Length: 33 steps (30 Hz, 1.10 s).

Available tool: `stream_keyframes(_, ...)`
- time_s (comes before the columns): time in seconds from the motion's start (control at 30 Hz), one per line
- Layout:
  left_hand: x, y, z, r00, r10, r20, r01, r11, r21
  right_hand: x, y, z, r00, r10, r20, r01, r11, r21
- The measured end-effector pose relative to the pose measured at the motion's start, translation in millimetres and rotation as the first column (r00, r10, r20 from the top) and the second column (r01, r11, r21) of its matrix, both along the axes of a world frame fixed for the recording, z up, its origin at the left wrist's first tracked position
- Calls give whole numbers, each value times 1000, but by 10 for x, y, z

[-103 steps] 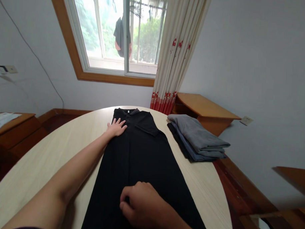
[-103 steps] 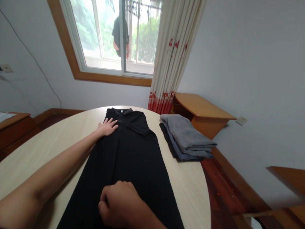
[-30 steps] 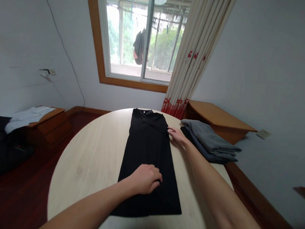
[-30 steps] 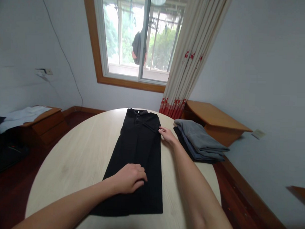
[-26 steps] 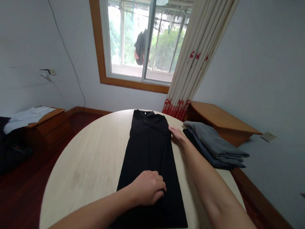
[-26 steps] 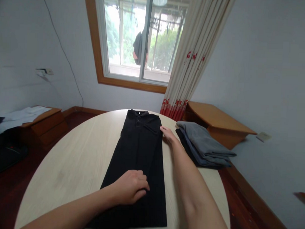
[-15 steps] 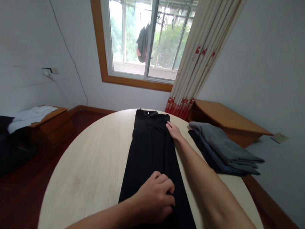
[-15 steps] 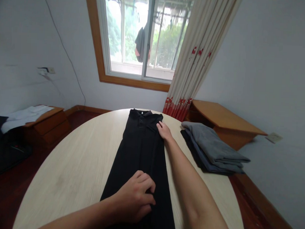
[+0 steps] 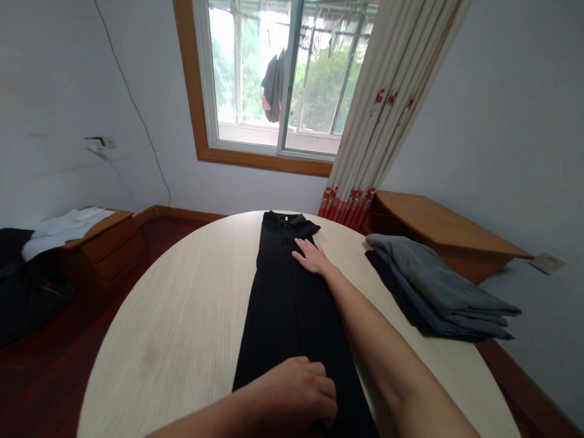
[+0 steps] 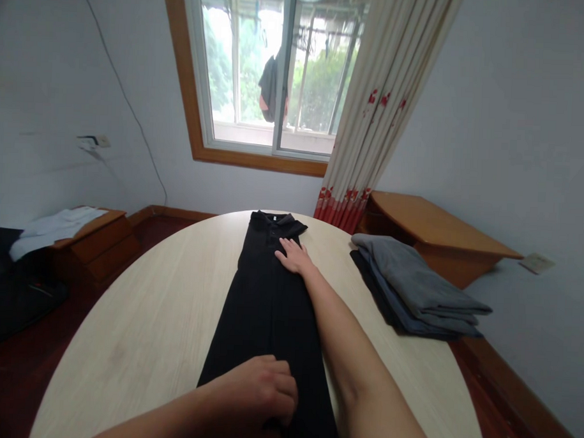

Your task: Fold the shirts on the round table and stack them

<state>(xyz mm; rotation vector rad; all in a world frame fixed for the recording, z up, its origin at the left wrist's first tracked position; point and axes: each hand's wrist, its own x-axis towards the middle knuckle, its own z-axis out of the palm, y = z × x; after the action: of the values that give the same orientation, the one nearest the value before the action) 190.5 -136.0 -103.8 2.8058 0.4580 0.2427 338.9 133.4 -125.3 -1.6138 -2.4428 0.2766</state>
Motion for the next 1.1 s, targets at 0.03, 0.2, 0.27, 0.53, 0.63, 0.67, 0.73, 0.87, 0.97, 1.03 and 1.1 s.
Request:
stream_keyframes(0.03, -7, 6, 7, 1000, 2, -4, -2, 1000, -13, 19, 4, -40, 1000, -6, -6, 6, 1000, 21)
stream_keyframes(0.2, -44, 22, 53, 1000, 0, -18, -2, 997, -76, 95, -29, -139, 999, -18, -30, 20, 996, 84)
stream_keyframes(0.27, -59, 17, 40, 1000, -18, -9, 17, 995, -103, 118, -97, -139, 1000, -19, -13, 20, 996, 89)
stream_keyframes(0.53, -129, 41, 59, 981, 57, 184, 22, 915, -402, 324, -418, -94, 997, -69, -45, 73, 994, 84)
stream_keyframes(0.63, -180, 132, 49, 933, 321, 164, -261, 916, -305, 405, -209, -33, 967, -212, -142, 218, 976, 22)
stream_keyframes(0.67, -197, 164, 23, 925, 358, 129, -314, 909, -274, 422, -103, -14, 953, -261, -152, 263, 965, -11)
stream_keyframes(0.73, -223, 212, -49, 928, 366, 62, -341, 907, -248, 439, 124, 18, 927, -343, -150, 335, 939, -76)
stream_keyframes(0.87, -239, 237, -140, 945, 325, 42, -304, 916, -263, 375, 494, 85, 902, -409, -137, 407, 912, -42)
stream_keyframes(0.97, -234, 229, -112, 950, 310, 29, -289, 913, -288, 220, 648, 122, 928, -366, -69, 371, 925, 85)
stream_keyframes(1.03, -232, 226, -79, 952, 306, 25, -285, 909, -303, 84, 704, 108, 944, -329, 13, 324, 936, 134)
stream_keyframes(1.1, -234, 227, -58, 952, 304, 28, -281, 908, -310, -42, 739, 57, 952, -298, 77, 286, 949, 134)
